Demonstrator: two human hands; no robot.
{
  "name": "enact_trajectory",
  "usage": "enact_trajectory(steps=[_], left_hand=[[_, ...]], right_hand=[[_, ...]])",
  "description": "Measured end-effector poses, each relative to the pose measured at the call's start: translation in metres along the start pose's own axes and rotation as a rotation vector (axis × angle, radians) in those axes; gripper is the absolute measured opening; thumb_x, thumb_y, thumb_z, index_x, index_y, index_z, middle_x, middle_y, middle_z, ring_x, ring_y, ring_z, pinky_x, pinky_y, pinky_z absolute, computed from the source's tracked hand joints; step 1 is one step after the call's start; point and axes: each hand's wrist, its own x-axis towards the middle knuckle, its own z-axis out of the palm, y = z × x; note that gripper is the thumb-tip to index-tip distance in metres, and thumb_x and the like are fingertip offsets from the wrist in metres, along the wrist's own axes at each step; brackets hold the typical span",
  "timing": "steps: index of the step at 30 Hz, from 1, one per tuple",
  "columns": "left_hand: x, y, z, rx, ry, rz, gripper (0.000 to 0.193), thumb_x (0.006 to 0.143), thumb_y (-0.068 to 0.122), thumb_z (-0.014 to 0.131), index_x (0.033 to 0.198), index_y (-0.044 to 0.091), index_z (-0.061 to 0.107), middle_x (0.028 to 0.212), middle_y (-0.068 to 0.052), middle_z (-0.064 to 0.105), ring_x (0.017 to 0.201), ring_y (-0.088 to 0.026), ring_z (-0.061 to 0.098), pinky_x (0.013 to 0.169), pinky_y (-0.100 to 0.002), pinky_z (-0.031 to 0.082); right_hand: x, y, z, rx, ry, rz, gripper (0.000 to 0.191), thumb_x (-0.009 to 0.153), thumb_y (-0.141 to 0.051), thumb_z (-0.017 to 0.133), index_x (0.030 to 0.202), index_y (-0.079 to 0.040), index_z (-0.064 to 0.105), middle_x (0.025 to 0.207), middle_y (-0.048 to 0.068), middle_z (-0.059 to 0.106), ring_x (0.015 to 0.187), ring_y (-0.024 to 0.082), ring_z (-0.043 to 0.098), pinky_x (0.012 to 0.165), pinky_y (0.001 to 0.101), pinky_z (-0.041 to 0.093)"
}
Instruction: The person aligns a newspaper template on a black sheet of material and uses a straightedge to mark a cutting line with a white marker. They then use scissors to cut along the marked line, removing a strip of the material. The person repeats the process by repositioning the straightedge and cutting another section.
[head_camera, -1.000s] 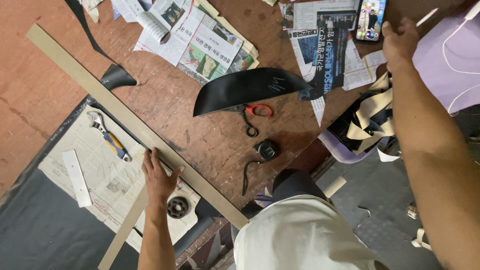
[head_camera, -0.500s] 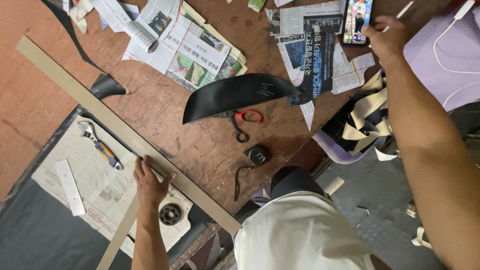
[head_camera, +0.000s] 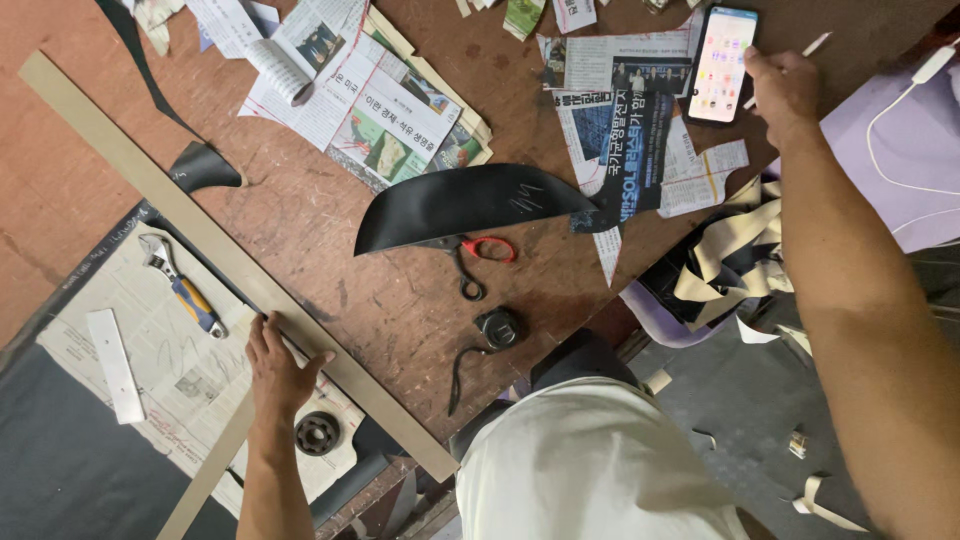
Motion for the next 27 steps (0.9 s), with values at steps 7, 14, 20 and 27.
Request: enact_trajectory(steps=[7, 14, 20, 27], left_hand=[[0.0, 0.003, -0.002, 0.005, -0.011, -0.009, 0.109, 0.063, 0.031, 0.094, 0.15, -0.001, 0.036, 0.159, -0.028, 0.032, 0.145, -0.048, 0.034, 0.117, -0.052, 0.037], [0.001, 0.004, -0.002, 0.016, -0.043, -0.054, 0.111, 0.063, 0.032, 0.093, 0.151, 0.0, 0.035, 0.16, -0.027, 0.031, 0.146, -0.046, 0.032, 0.118, -0.051, 0.036], [0.0, 0.003, -0.001, 0.013, -0.027, -0.037, 0.111, 0.063, 0.034, 0.093, 0.152, -0.001, 0.035, 0.16, -0.027, 0.031, 0.146, -0.047, 0.031, 0.118, -0.051, 0.035], [-0.001, -0.002, 0.002, 0.007, 0.002, 0.009, 0.11, 0.064, 0.034, 0.093, 0.151, -0.002, 0.036, 0.158, -0.03, 0.032, 0.145, -0.049, 0.033, 0.118, -0.052, 0.036]], right_hand=[[0.011, 0.0, -0.008, -0.083, -0.132, 0.052, 0.054, 0.094, -0.048, 0.08, 0.122, -0.005, 0.062, 0.121, 0.011, 0.068, 0.107, 0.022, 0.065, 0.082, 0.0343, 0.056], [0.013, 0.004, -0.012, -0.261, -0.236, 0.022, 0.077, 0.077, -0.038, 0.093, 0.137, -0.007, 0.056, 0.123, 0.017, 0.064, 0.107, 0.026, 0.064, 0.085, 0.0393, 0.055], [0.01, -0.001, -0.015, -0.279, -0.25, 0.101, 0.082, 0.072, -0.037, 0.094, 0.139, -0.01, 0.055, 0.125, 0.011, 0.06, 0.103, 0.027, 0.063, 0.08, 0.048, 0.051], [0.021, 0.002, -0.013, -0.196, -0.29, 0.03, 0.064, 0.08, -0.03, 0.09, 0.13, -0.006, 0.059, 0.118, 0.01, 0.065, 0.106, 0.023, 0.064, 0.083, 0.0372, 0.058]])
